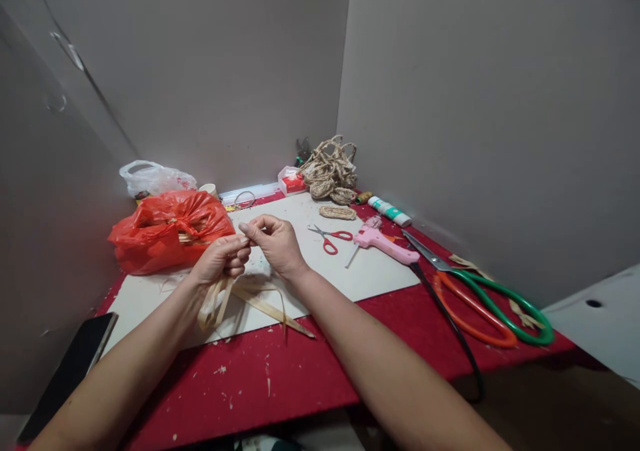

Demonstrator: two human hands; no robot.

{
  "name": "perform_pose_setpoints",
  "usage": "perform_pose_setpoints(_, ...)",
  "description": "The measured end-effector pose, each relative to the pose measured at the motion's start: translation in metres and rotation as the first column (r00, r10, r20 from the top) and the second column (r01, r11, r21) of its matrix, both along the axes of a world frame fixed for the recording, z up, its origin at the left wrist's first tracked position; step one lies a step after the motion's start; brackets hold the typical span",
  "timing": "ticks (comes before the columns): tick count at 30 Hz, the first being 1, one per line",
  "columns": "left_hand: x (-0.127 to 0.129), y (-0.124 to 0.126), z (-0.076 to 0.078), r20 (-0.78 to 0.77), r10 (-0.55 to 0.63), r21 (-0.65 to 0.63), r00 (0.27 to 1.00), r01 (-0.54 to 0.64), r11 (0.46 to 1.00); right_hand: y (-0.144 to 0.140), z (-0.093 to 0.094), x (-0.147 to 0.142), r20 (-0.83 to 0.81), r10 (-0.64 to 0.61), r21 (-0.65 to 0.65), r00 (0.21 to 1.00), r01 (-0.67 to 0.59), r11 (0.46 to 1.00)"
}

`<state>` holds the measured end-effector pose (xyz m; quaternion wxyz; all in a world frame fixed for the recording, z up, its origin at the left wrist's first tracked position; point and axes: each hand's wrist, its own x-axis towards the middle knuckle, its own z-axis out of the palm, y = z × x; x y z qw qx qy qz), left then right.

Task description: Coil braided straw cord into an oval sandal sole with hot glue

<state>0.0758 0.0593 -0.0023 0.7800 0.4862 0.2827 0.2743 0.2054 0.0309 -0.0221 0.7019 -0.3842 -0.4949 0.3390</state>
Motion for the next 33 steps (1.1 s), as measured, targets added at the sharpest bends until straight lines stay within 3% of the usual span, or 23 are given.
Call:
perform_pose_setpoints(6,0.003,-0.003,-0.004,0.007,0.006,0.016,1.000,-0.006,1.000,0.005,0.002,0.020,0.029,-0.109,0.030,0.994,0.108,0.994)
perform_pose_setpoints(10,0.002,0.000,-0.004,0.034,0.033,0.009,0.999,-0.033,0.999,0.011,0.003,0.034,-0.008,-0.108,0.028,0.994,0.108,0.994)
perform_pose_setpoints(18,0.001,0.005,-0.005,0.061,0.077,-0.002,0.995,-0.077,0.997,0.002,0.002,0.016,0.331,-0.019,0.093,0.943,-0.013,0.996)
perform_pose_setpoints(23,0.001,0.006,-0.004,0.064,0.086,-0.011,0.994,-0.085,0.996,0.004,-0.001,0.018,0.288,-0.038,0.065,0.957,0.020,0.998)
perform_pose_setpoints(27,0.001,0.005,-0.006,0.089,0.081,-0.009,0.993,-0.081,0.997,0.007,-0.004,0.019,0.334,0.060,0.023,0.941,-0.072,0.997)
perform_pose_setpoints(33,0.000,0.005,-0.009,0.091,0.072,0.003,0.993,-0.073,0.997,0.008,-0.002,0.024,0.261,0.054,-0.020,0.964,-0.051,0.998)
